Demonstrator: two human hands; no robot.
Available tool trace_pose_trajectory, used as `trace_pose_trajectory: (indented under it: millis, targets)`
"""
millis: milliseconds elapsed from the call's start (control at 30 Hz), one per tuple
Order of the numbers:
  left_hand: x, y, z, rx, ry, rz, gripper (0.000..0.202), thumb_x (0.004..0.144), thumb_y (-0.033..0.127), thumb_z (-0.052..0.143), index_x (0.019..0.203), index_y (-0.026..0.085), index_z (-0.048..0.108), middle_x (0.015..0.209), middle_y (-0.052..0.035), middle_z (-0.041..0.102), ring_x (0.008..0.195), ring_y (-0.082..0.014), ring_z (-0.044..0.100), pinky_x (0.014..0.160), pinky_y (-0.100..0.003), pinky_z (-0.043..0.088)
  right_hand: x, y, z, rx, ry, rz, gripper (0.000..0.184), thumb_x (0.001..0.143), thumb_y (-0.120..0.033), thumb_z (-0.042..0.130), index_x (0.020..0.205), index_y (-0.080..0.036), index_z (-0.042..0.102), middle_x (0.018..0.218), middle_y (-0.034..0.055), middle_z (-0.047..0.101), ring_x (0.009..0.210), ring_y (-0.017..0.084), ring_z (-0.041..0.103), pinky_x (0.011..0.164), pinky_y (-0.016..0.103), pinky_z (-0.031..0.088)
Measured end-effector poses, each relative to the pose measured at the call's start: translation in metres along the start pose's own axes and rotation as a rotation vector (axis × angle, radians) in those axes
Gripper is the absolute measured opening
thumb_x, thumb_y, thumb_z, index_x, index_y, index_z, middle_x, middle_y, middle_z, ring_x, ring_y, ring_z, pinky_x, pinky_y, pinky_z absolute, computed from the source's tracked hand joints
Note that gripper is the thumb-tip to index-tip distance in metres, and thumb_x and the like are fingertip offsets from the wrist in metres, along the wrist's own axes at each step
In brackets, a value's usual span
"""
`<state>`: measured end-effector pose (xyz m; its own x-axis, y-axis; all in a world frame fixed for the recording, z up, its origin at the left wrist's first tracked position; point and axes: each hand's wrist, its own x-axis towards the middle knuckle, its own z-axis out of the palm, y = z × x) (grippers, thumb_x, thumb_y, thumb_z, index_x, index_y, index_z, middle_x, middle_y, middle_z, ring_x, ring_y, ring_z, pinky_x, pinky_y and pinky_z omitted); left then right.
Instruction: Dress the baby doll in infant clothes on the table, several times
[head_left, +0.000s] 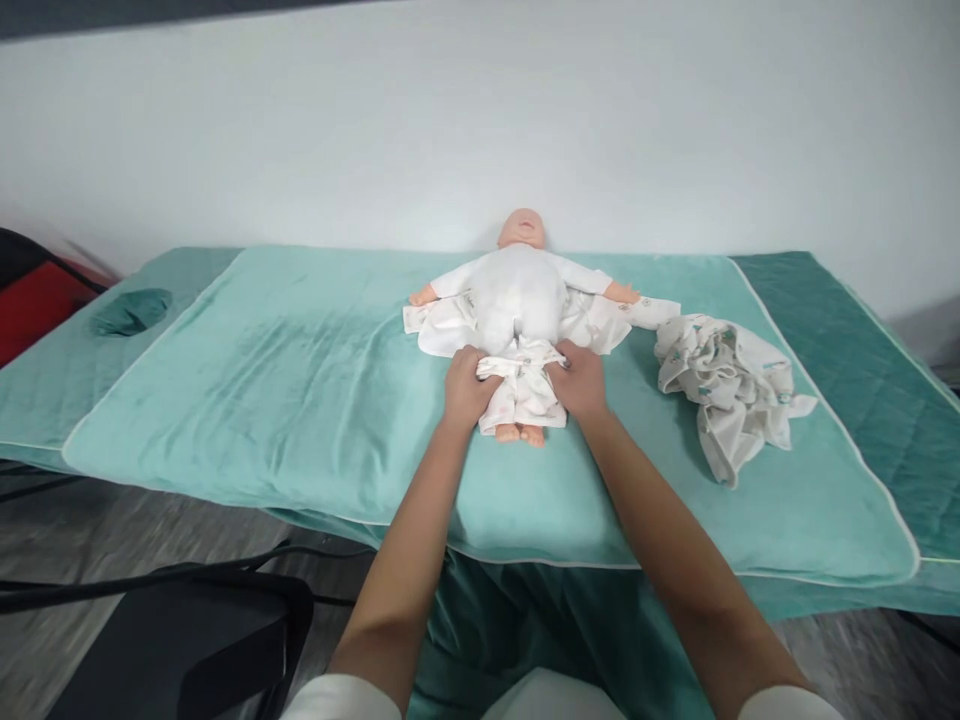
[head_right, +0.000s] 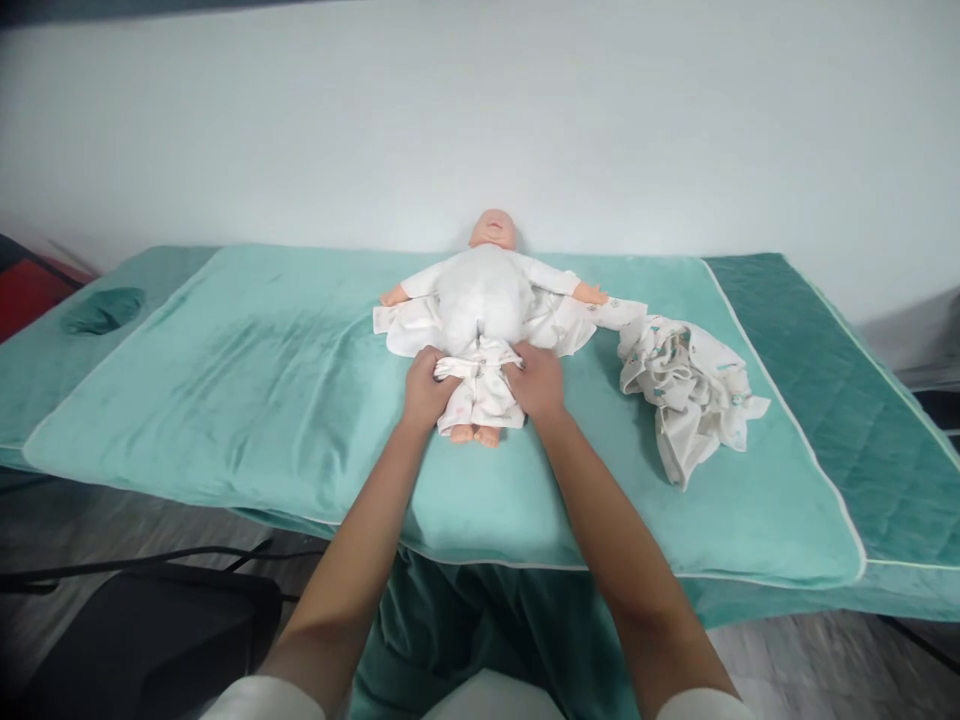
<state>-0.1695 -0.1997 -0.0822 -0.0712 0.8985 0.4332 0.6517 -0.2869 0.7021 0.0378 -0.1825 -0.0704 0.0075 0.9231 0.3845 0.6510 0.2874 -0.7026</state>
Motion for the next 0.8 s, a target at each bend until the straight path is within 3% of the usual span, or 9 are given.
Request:
trace_pose_trajectory:
  millis: [133,233,333,433,633,800]
  targets:
    - [-0.002,-0.001,0.000,-0.023,0.019,0.015,0.017,0.080,0.020,0.068,0.080,0.023,0.051,0.083,-0.0005,0.058,0.084,-0.0201,0.054,0.078,-0.033,0.042,-0.021,-0.004,-0.007,0.142,-0.112,0.032,0.015,0.079,-0.036,0.056,0.071,-0.023,0.054,0.062,-0.0028,0.055,0.063,0.018,0.051,0.062,0.030,0.038]
    - [-0.003,-0.001,0.000,-0.042,0.043,0.005,0.015,0.080,0.020,0.068,0.088,0.023,0.055,0.090,-0.0015,0.060,0.087,-0.0204,0.056,0.081,-0.033,0.044,-0.022,-0.006,-0.008,0.197,-0.127,0.019,0.015,0.081,-0.038,0.058,0.083,-0.023,0.056,0.077,-0.0011,0.063,0.073,0.019,0.056,0.071,0.032,0.044]
    - [-0.003,0.000,-0.001,-0.049,0.066,0.003,0.019,0.080,0.020,0.068,0.096,0.023,0.058,0.098,-0.0029,0.063,0.094,-0.0211,0.059,0.087,-0.035,0.046,-0.020,-0.008,-0.009,0.224,-0.205,-0.031,0.034,0.078,-0.047,0.069,0.097,-0.023,0.055,0.095,0.0021,0.065,0.086,0.022,0.058,0.081,0.036,0.048]
    - [-0.002,-0.001,-0.001,-0.042,0.080,0.028,0.015,0.081,0.021,0.067,0.093,0.023,0.059,0.095,-0.0033,0.063,0.094,-0.0218,0.059,0.089,-0.035,0.045,-0.021,-0.008,-0.011,0.259,-0.260,-0.045,0.056,0.067,-0.054,0.082,0.104,-0.023,0.053,0.104,0.0034,0.062,0.095,0.024,0.058,0.086,0.038,0.048]
    - [0.000,0.001,-0.003,-0.080,0.037,-0.018,0.010,0.080,0.019,0.062,0.077,0.022,0.053,0.080,-0.0006,0.057,0.083,-0.0202,0.054,0.078,-0.033,0.042,-0.019,-0.005,-0.007,0.282,-0.251,0.002,0.047,0.073,-0.056,0.077,0.099,-0.024,0.054,0.096,0.0008,0.061,0.091,0.022,0.056,0.084,0.036,0.047]
    - [-0.020,0.010,-0.011,-0.101,-0.029,-0.042,0.019,0.076,0.018,0.061,0.067,0.023,0.045,0.070,0.0012,0.049,0.075,-0.0195,0.051,0.070,-0.032,0.039,-0.017,-0.002,-0.003,0.244,-0.209,0.031,0.041,0.075,-0.054,0.075,0.096,-0.024,0.055,0.093,0.0000,0.062,0.087,0.021,0.057,0.081,0.035,0.046]
